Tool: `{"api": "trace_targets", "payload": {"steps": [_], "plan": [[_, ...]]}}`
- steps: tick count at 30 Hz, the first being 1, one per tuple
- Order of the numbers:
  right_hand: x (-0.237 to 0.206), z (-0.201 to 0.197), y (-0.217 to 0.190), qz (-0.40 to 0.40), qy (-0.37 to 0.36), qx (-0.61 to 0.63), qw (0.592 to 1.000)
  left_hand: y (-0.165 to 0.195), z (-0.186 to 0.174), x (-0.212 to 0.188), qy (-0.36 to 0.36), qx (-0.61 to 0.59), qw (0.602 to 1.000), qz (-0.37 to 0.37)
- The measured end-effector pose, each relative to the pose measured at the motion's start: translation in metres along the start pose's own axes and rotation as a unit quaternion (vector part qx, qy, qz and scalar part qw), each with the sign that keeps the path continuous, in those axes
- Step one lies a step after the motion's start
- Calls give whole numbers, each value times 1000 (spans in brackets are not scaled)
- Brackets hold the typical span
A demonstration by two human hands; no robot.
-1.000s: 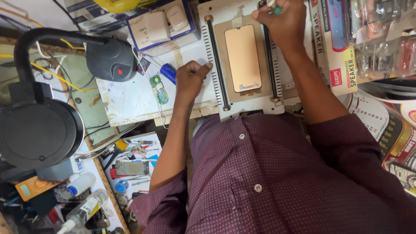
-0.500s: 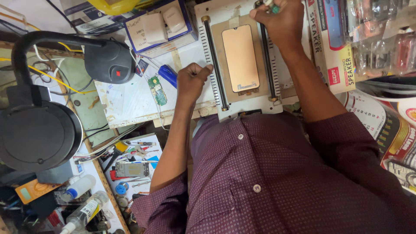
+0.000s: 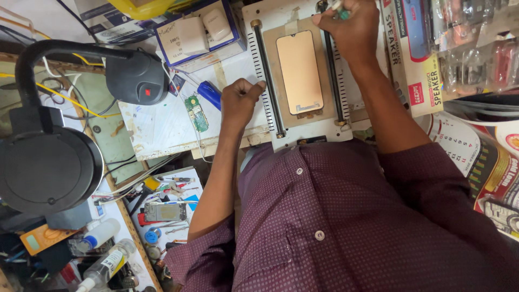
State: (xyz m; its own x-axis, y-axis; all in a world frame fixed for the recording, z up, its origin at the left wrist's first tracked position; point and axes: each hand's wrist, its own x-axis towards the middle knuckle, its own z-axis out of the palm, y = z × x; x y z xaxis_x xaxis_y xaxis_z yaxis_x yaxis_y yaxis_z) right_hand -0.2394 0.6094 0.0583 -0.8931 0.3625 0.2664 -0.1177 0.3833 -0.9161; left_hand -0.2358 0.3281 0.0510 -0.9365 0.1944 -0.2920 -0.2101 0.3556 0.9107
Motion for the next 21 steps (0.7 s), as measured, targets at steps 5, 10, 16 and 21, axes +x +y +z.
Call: {"api": "trace_targets", "payload": {"steps": [5, 10, 16, 21], "plan": [[0, -18, 4, 46, 8, 34, 998, 8, 13, 12, 22, 45, 999, 14], [4, -6, 2, 3, 1, 30, 1000, 0, 2, 6, 11, 57, 998, 29], [-2, -7, 3, 38, 14, 47, 998, -1, 2, 9, 11, 57, 998, 38], [-2, -19, 3, 92, 2, 147, 985, 7, 9, 8, 11, 58, 998, 20]]}}
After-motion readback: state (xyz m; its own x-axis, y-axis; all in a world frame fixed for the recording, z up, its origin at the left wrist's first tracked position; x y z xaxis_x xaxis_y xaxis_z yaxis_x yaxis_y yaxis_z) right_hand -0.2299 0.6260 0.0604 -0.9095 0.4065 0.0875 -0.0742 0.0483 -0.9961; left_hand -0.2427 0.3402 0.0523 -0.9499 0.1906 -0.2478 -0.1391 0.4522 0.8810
